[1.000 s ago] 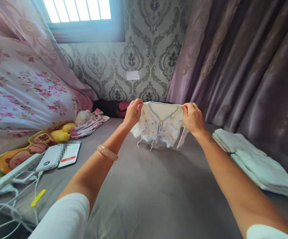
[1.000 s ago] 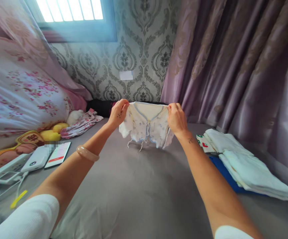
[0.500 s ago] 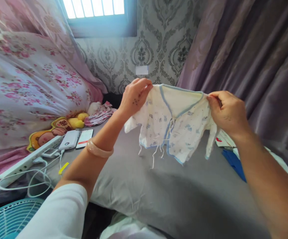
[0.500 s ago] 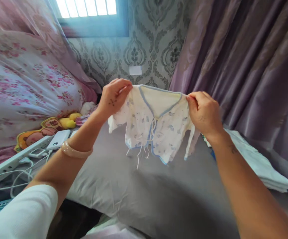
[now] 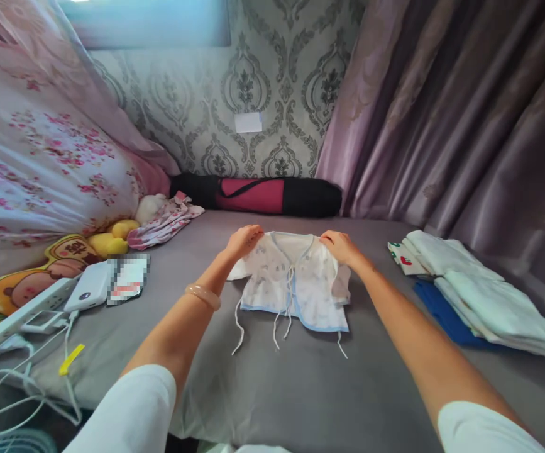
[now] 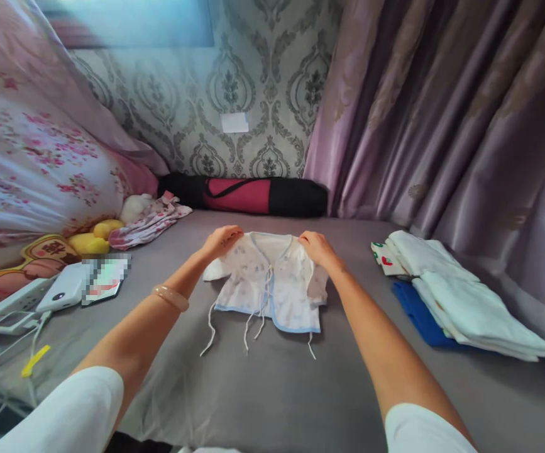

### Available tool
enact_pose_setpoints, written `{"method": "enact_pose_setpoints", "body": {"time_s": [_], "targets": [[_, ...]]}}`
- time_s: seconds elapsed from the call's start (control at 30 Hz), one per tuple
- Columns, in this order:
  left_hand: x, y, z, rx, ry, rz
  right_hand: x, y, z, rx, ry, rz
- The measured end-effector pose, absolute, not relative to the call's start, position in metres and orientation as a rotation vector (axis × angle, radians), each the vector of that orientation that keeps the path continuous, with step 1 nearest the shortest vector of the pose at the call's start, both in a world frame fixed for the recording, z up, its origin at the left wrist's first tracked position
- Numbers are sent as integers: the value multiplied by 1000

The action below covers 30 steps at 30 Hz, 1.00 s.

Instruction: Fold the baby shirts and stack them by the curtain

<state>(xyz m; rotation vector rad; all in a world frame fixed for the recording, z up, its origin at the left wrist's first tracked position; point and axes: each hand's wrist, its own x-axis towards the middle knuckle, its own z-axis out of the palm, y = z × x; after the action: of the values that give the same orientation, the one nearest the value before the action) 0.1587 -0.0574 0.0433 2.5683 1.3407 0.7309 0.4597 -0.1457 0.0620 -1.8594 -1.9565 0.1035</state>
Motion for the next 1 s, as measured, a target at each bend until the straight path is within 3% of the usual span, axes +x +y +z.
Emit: {"method": "enact_pose_setpoints", "body": {"time_s": [0.53, 1.0], "targets": [[191, -29, -1, 2526, 1567, 428, 462, -102, 3, -2139, -2008, 119], [194, 6, -5, 2691, 1587, 175, 464, -73, -16, -2142, -1975, 160]]}}
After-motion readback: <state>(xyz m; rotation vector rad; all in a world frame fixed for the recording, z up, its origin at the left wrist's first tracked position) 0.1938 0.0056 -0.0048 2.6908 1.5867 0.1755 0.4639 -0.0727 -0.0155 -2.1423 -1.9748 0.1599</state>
